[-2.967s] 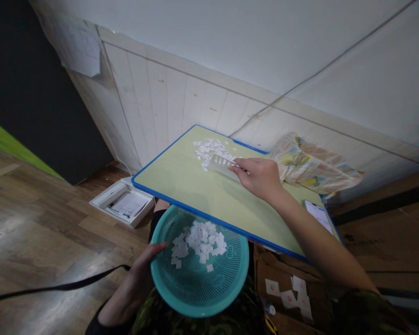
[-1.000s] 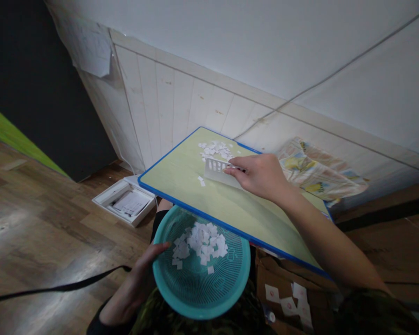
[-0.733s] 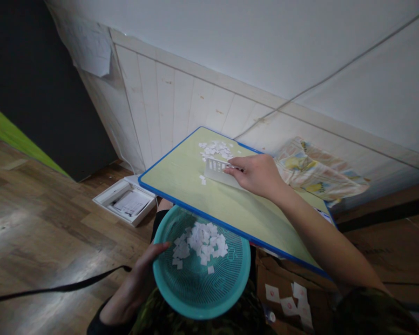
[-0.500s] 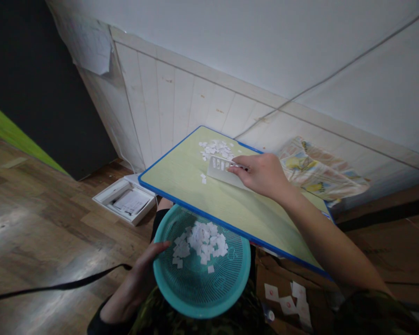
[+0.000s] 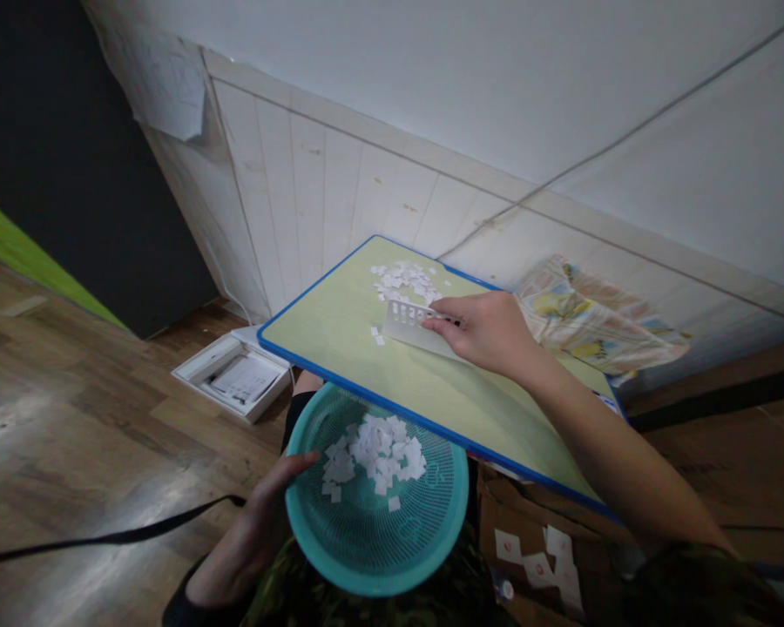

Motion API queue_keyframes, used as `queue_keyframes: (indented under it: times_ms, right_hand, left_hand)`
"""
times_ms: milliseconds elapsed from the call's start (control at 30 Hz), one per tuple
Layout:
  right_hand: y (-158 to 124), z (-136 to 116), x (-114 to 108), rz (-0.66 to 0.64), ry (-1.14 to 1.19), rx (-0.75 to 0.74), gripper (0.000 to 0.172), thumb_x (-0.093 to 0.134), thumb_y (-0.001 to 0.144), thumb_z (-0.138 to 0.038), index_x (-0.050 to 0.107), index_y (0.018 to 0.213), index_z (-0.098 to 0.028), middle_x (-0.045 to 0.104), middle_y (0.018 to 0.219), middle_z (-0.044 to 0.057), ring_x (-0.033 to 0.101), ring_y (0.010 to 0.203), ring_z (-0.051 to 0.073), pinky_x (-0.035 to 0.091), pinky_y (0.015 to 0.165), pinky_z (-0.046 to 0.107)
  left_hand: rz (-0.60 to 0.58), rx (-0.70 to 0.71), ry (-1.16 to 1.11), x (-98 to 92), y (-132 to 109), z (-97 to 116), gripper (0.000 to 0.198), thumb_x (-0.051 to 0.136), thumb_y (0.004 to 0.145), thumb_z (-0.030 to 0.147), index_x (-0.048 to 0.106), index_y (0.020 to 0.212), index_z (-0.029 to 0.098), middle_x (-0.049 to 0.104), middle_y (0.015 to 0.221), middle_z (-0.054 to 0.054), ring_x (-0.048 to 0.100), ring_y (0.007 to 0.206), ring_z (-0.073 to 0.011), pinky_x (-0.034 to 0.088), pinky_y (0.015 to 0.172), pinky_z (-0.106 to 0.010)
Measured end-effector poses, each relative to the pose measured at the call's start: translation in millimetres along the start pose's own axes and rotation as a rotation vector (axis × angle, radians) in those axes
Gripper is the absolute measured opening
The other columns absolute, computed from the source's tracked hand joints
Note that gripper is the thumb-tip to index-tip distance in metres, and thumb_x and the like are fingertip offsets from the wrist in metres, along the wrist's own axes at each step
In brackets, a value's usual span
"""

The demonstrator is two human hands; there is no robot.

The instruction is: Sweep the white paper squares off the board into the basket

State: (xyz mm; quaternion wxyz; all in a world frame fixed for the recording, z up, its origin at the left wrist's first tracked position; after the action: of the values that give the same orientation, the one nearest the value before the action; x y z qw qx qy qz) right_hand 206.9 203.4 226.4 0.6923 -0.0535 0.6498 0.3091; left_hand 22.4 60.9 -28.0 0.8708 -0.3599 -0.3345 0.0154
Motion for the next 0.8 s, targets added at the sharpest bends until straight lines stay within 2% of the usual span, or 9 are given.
queue_keyframes:
  times_ms: [233, 467, 600, 800]
  right_hand:
    - [0, 11, -2, -0.014, -0.078, 0.035, 0.033, 0.047, 0.091, -0.045, 0.072, 0.097, -0.025, 0.073, 0.078, 0.005, 0.065, 0.073, 0.021, 0.031, 0.06, 0.028]
    - [-7, 14, -2, -0.01, -0.021, 0.039, 0.034, 0.049, 0.09, -0.047, 0.073, 0.096, -0.024, 0.073, 0.076, 0.005, 0.065, 0.073, 0.021, 0.032, 0.06, 0.028]
    - [-10, 19, -1, -0.026, -0.049, 0.045, 0.034, 0.049, 0.089, -0.046, 0.073, 0.098, -0.024, 0.073, 0.079, 0.006, 0.066, 0.073, 0.021, 0.033, 0.061, 0.028]
    - [-11, 31, -4, 0.009, -0.039, 0.085, 0.032, 0.051, 0.089, -0.045, 0.073, 0.099, -0.025, 0.074, 0.081, 0.005, 0.067, 0.075, 0.021, 0.035, 0.062, 0.027]
  left_hand:
    - [0.005, 0.016, 0.033, 0.5, -3, 3, 0.042, 0.067, 0.078, 0.023, 0.067, 0.118, 0.01, 0.08, 0.077, -0.007, 0.075, 0.078, -0.0299, 0.057, 0.077, -0.038]
    - [0.013, 0.008, 0.038, -2.8, -2, 1, 0.039, 0.067, 0.079, 0.023, 0.067, 0.115, 0.008, 0.08, 0.08, -0.008, 0.075, 0.076, -0.0289, 0.057, 0.076, -0.038]
    - [-0.023, 0.011, 0.031, 1.4, -3, 2, 0.042, 0.067, 0.08, 0.024, 0.065, 0.119, 0.011, 0.081, 0.08, -0.007, 0.075, 0.073, -0.0274, 0.057, 0.076, -0.038]
    - [-0.017, -0.003, 0.028, 0.9, -3, 1, 0.038, 0.066, 0.08, 0.022, 0.067, 0.116, 0.01, 0.08, 0.075, -0.005, 0.075, 0.071, -0.0263, 0.058, 0.068, -0.034]
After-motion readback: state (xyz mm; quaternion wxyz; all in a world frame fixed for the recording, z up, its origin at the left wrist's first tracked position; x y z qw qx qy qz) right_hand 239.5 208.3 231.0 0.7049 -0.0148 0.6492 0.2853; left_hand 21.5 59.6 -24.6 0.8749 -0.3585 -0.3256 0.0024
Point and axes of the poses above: each hand's wrist, its own y-axis towards the middle knuckle, its own x-axis out of the palm, z = x × y, the point moved 10 cm from there along y, towards the middle knuckle
